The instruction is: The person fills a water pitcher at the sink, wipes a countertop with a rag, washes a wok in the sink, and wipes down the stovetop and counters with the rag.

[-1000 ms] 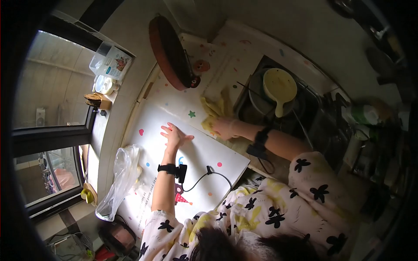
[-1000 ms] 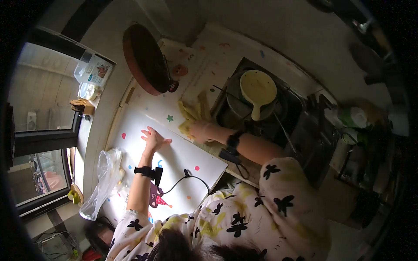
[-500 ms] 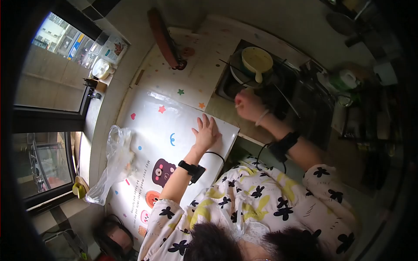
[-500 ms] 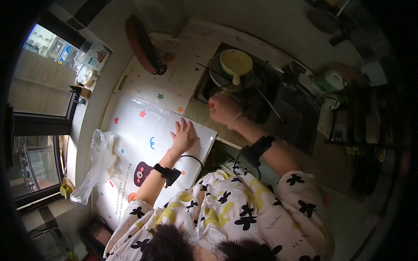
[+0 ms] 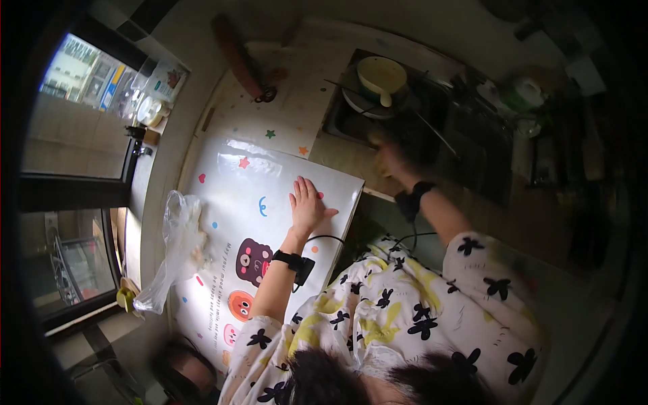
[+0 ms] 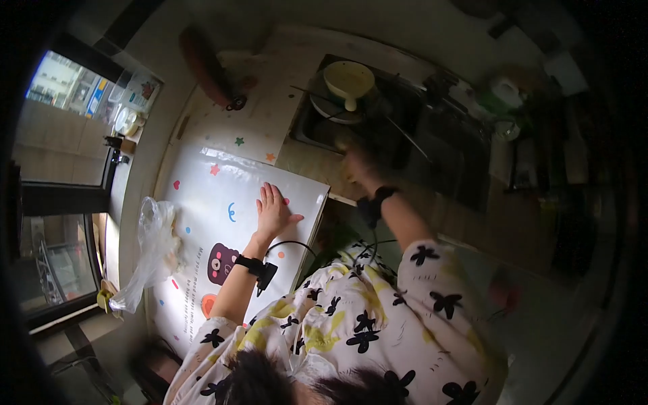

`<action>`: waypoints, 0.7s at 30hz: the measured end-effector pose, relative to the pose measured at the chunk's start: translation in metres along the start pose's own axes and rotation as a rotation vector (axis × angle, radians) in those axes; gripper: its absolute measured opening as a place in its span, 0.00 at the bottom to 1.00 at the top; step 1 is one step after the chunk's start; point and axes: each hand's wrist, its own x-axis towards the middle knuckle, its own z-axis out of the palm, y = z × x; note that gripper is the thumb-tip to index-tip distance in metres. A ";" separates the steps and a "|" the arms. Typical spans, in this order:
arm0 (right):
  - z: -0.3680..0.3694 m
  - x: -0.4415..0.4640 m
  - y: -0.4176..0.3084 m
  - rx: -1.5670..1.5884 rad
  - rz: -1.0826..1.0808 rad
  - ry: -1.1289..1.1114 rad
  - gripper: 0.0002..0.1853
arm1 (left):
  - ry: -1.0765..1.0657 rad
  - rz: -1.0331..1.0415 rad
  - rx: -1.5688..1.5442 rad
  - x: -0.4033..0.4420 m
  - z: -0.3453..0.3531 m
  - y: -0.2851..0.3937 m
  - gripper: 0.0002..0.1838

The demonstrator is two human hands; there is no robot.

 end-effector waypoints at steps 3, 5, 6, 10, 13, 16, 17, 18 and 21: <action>-0.082 0.006 0.015 -0.684 -0.116 0.165 0.13 | 0.030 -0.029 0.016 0.005 0.005 0.002 0.63; -0.123 -0.027 -0.013 -0.625 -0.111 0.273 0.12 | -0.010 -0.046 0.020 0.009 0.000 0.005 0.64; -0.133 -0.056 -0.029 -0.743 -0.248 0.432 0.11 | 0.009 -0.031 0.016 0.009 0.004 0.002 0.64; -0.158 -0.145 -0.015 -0.882 -0.597 0.505 0.12 | 0.058 0.016 0.030 0.010 0.017 -0.007 0.64; -0.155 -0.178 0.047 -0.904 -0.513 0.272 0.17 | 0.027 0.002 0.082 0.014 0.020 -0.005 0.65; -0.137 -0.211 0.074 -1.219 -0.429 0.346 0.21 | -0.004 -0.006 0.115 0.015 0.025 -0.009 0.66; -0.137 -0.211 0.078 -1.226 -0.405 0.383 0.21 | -0.020 -0.014 0.119 0.013 0.022 -0.005 0.67; -0.146 -0.188 0.083 -1.176 -0.400 0.427 0.20 | -0.056 -0.056 0.153 0.022 0.020 0.001 0.67; -0.165 -0.162 0.093 -1.068 -0.262 0.536 0.17 | -0.127 -0.094 0.143 0.016 0.005 0.012 0.66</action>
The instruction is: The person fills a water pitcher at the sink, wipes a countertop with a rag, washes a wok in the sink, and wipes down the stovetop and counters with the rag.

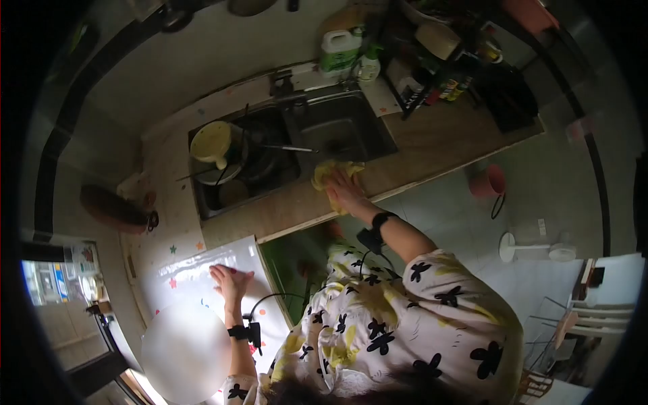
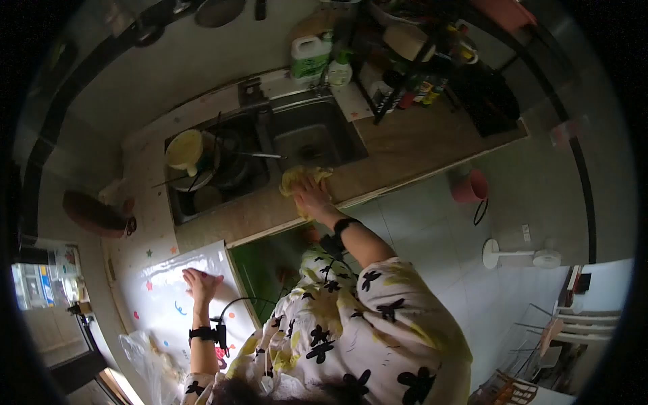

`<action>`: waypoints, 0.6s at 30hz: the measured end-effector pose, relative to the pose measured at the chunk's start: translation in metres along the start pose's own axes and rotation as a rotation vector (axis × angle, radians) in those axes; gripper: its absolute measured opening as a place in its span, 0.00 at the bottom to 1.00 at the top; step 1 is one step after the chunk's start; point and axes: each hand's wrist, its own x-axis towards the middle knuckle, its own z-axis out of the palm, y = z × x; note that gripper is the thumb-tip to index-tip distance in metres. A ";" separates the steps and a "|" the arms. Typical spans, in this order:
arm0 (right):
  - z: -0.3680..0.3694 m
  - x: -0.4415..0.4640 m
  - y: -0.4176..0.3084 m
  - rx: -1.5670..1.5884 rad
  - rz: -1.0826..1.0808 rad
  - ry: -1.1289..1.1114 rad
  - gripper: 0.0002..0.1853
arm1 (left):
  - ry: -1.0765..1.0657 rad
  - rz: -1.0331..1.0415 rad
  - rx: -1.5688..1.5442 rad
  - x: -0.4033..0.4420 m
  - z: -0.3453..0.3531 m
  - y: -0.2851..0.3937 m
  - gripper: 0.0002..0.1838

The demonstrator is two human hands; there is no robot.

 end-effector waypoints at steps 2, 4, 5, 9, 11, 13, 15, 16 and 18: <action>0.011 0.036 0.038 -0.174 0.209 -0.358 0.11 | -0.125 -0.090 0.045 -0.002 -0.013 0.017 0.63; 0.009 0.050 0.081 -0.108 0.289 -0.153 0.10 | -0.104 -0.052 0.019 0.001 -0.014 0.039 0.60; -0.003 0.054 0.095 -0.049 0.356 0.047 0.09 | -0.087 -0.024 -0.015 0.002 -0.013 0.050 0.58; -0.092 0.034 0.155 0.375 0.910 0.371 0.14 | -0.034 0.140 -0.128 0.000 0.007 0.105 0.54; -0.149 0.006 0.179 0.385 0.854 0.403 0.15 | -0.028 0.263 -0.087 -0.001 0.022 0.143 0.53; -0.172 -0.027 0.206 0.398 0.792 0.445 0.17 | -0.030 0.390 -0.052 -0.011 0.028 0.194 0.52; -0.172 -0.060 0.228 0.207 0.696 0.140 0.26 | -0.011 0.514 -0.040 -0.001 0.060 0.220 0.52; -0.156 -0.071 0.238 0.151 0.863 -0.049 0.31 | 0.011 0.608 -0.035 0.005 0.072 0.236 0.51; -0.141 -0.084 0.246 0.102 1.040 -0.248 0.37 | -0.049 0.610 -0.011 0.003 0.074 0.276 0.51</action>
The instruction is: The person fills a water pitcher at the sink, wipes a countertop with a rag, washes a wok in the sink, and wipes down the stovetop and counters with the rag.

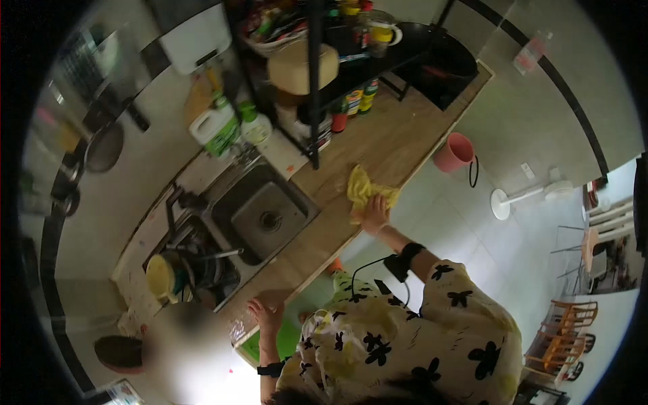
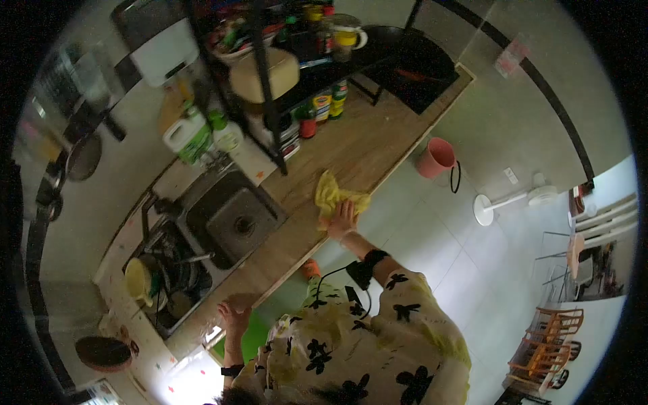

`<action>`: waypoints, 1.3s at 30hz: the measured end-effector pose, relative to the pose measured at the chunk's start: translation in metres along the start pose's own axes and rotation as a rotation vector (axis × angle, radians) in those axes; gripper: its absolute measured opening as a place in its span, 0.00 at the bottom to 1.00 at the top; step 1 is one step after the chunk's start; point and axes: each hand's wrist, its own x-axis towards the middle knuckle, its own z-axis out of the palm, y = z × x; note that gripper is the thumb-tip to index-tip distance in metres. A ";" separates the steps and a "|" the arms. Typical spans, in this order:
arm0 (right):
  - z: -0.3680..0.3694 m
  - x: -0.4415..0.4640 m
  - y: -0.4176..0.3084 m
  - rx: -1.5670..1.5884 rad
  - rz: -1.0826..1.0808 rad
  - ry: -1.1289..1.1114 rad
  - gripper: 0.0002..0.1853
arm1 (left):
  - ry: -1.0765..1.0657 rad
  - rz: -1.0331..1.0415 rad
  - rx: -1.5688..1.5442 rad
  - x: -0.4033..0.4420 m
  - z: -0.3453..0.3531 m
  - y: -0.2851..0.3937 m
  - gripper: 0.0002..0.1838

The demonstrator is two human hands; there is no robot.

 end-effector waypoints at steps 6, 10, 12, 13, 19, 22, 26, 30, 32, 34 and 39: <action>-0.015 0.060 0.024 -0.177 0.121 0.056 0.41 | -0.149 0.137 0.073 0.064 0.063 0.007 0.41; -0.057 0.147 0.082 -0.184 0.179 0.239 0.38 | 0.031 0.399 0.970 0.068 0.101 -0.029 0.57; -0.069 0.193 0.098 -0.116 0.312 0.324 0.36 | -0.224 0.259 0.763 0.069 0.073 0.001 0.57; -0.070 0.216 0.103 -0.066 0.401 0.363 0.35 | -0.334 0.170 0.661 0.070 0.055 0.022 0.57; -0.057 0.173 0.045 -0.502 -0.040 0.013 0.30 | -0.408 0.137 0.702 0.078 0.047 0.035 0.55; -0.064 0.102 0.012 -0.595 -0.353 -0.168 0.29 | -0.254 0.357 1.052 0.077 0.048 0.035 0.41; 0.000 0.126 0.020 0.239 -0.292 -0.035 0.25 | -0.013 0.835 1.367 0.082 0.033 0.023 0.21; -0.027 0.175 0.085 1.748 0.255 -0.248 0.19 | -0.299 0.523 0.968 0.071 0.023 0.046 0.20; -0.075 0.162 0.114 1.882 0.048 -0.044 0.20 | -0.025 0.596 0.576 0.083 0.059 -0.029 0.23; -0.114 0.155 0.144 2.010 0.016 0.013 0.19 | 0.204 0.309 0.081 0.056 0.069 -0.023 0.26; -0.160 0.177 0.203 1.308 -0.170 0.528 0.19 | 0.278 -0.233 -0.404 -0.029 0.044 0.096 0.32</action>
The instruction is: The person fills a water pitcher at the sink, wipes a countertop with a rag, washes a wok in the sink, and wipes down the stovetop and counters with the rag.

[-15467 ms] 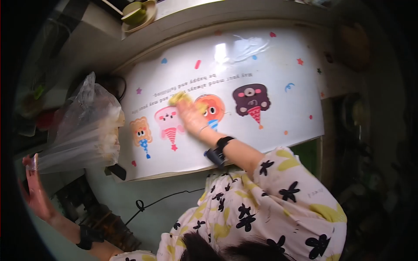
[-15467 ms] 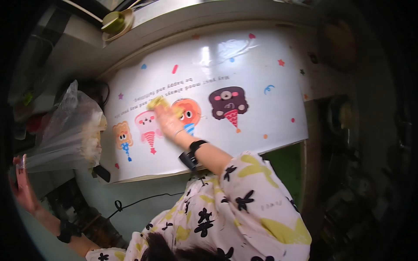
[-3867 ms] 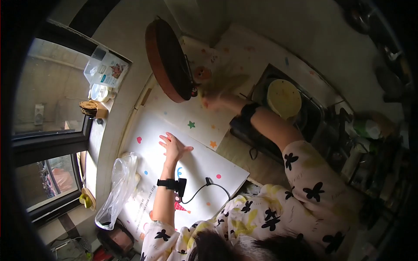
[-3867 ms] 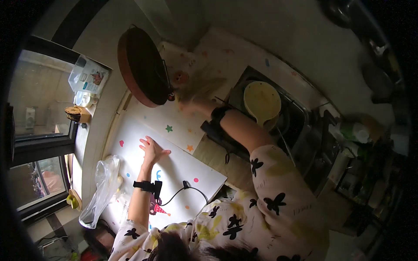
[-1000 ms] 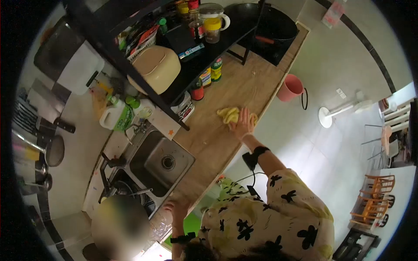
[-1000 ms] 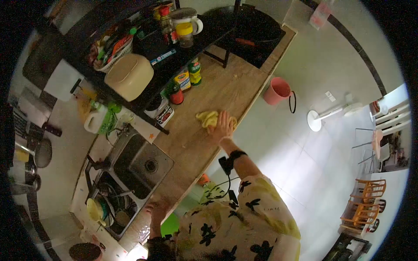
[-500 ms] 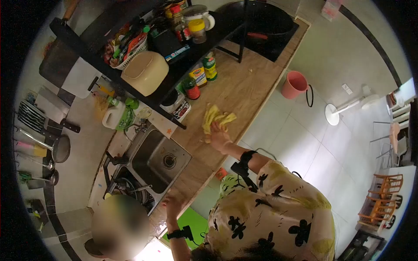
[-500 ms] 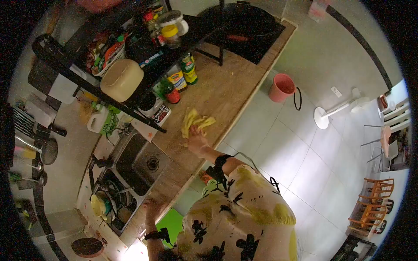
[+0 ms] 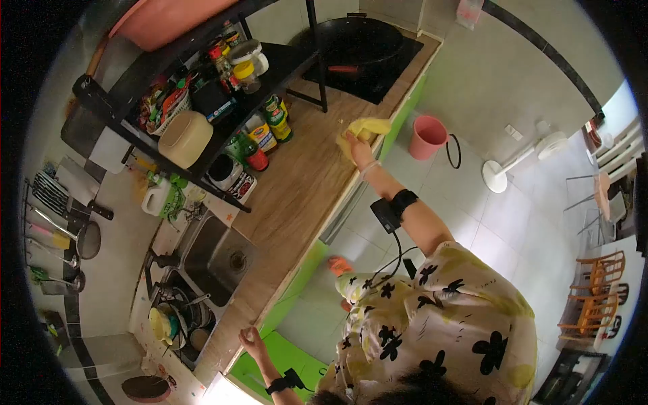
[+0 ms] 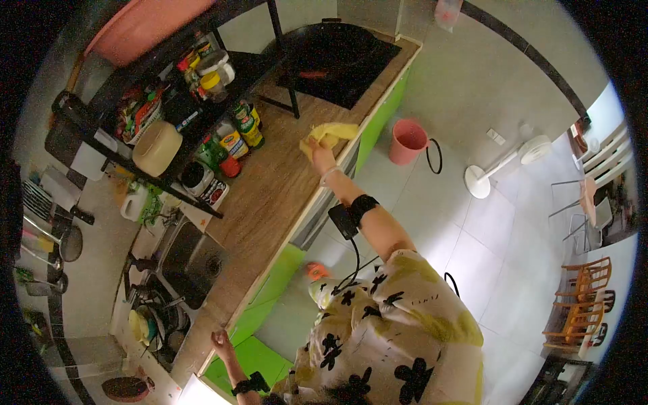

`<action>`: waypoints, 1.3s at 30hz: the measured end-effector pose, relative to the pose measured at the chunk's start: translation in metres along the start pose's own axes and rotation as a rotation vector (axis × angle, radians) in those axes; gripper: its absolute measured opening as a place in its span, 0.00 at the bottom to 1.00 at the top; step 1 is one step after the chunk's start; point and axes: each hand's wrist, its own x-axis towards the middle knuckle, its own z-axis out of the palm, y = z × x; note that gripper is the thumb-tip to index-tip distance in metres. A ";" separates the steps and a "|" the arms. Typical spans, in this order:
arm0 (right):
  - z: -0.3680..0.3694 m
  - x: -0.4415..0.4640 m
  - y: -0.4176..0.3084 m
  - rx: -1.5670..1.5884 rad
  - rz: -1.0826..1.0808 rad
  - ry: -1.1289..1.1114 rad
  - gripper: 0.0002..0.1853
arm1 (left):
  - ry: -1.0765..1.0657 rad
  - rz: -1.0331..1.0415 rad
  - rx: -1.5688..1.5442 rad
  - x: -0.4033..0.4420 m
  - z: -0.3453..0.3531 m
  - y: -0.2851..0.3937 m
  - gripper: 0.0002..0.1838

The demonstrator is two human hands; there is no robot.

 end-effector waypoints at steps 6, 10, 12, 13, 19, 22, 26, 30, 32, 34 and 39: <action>-0.024 0.092 0.030 -0.030 0.006 -0.132 0.30 | 0.028 -0.077 -0.082 -0.021 0.040 0.017 0.29; -0.028 0.176 0.085 -1.254 0.047 -0.348 0.29 | 0.001 -0.073 0.090 -0.016 0.074 0.061 0.29; -0.032 0.191 0.105 -0.904 0.246 -0.193 0.28 | -0.217 -0.375 0.170 -0.019 0.075 0.103 0.30; -0.037 0.199 0.106 -1.104 0.118 -0.227 0.28 | -0.207 -0.390 0.190 -0.018 0.080 0.109 0.30; -0.004 0.199 0.114 -1.078 -0.334 -0.381 0.28 | -0.213 -0.561 -0.129 -0.023 0.118 0.163 0.30; 0.058 0.135 0.111 -0.788 -0.422 -0.449 0.26 | -0.214 -0.649 -0.124 -0.033 0.129 0.187 0.29; 0.145 0.035 0.143 -0.509 -0.436 -0.667 0.26 | -0.263 -0.344 -0.034 -0.024 0.143 0.116 0.23; 0.186 0.004 0.115 -0.361 -0.101 -0.939 0.24 | -0.313 -0.530 -0.138 0.006 0.147 0.206 0.26; 0.173 0.028 0.072 -0.240 0.267 -0.964 0.23 | -0.176 -0.483 -0.162 0.012 0.154 0.230 0.23; 0.137 0.066 0.055 -0.275 0.241 -0.878 0.20 | -0.054 -0.434 -0.192 0.007 0.159 0.235 0.19; 0.039 0.161 0.070 -0.011 0.089 -0.578 0.19 | -0.269 -0.677 -0.115 -0.022 0.165 0.199 0.29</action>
